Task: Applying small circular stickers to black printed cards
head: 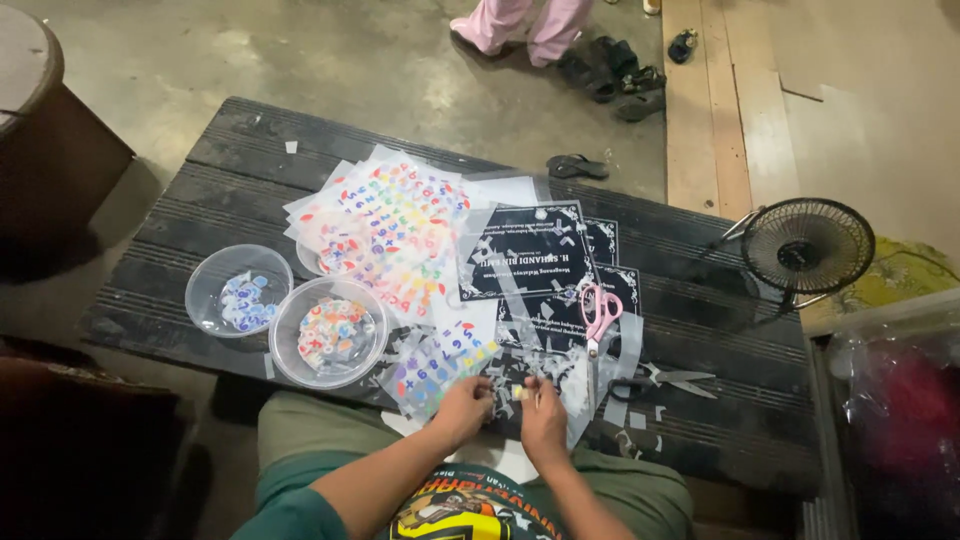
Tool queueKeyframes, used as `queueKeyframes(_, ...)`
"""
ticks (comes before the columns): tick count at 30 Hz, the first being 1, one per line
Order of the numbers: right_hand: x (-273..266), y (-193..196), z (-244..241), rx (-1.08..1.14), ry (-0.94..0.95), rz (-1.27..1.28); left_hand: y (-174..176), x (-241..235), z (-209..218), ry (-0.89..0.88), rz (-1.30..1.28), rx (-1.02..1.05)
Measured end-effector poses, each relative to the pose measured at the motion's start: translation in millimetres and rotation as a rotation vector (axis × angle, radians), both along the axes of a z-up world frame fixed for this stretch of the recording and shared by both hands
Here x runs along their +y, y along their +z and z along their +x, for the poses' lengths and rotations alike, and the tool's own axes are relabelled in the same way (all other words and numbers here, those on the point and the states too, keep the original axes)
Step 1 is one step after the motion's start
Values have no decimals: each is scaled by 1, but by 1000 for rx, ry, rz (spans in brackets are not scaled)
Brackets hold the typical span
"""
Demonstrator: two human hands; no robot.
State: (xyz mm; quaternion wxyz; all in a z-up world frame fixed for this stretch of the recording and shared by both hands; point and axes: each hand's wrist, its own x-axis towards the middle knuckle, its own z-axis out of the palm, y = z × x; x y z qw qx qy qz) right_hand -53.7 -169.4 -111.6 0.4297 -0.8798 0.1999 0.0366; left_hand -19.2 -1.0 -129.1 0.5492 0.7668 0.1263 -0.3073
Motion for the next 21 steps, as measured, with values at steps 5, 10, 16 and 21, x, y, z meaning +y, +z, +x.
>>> queueKeyframes(5,24,46,8,102,-323,551,78,-9,5,100,-243,97)
queueKeyframes(10,17,17,4,5,-306,935,63,-14,1,186,-376,7)
queueKeyframes(16,20,35,-1,17,-249,850,86,-7,1,170,-439,52)
queueKeyframes(21,19,40,-1,68,-241,665,54,-7,-1,73,-225,-35)
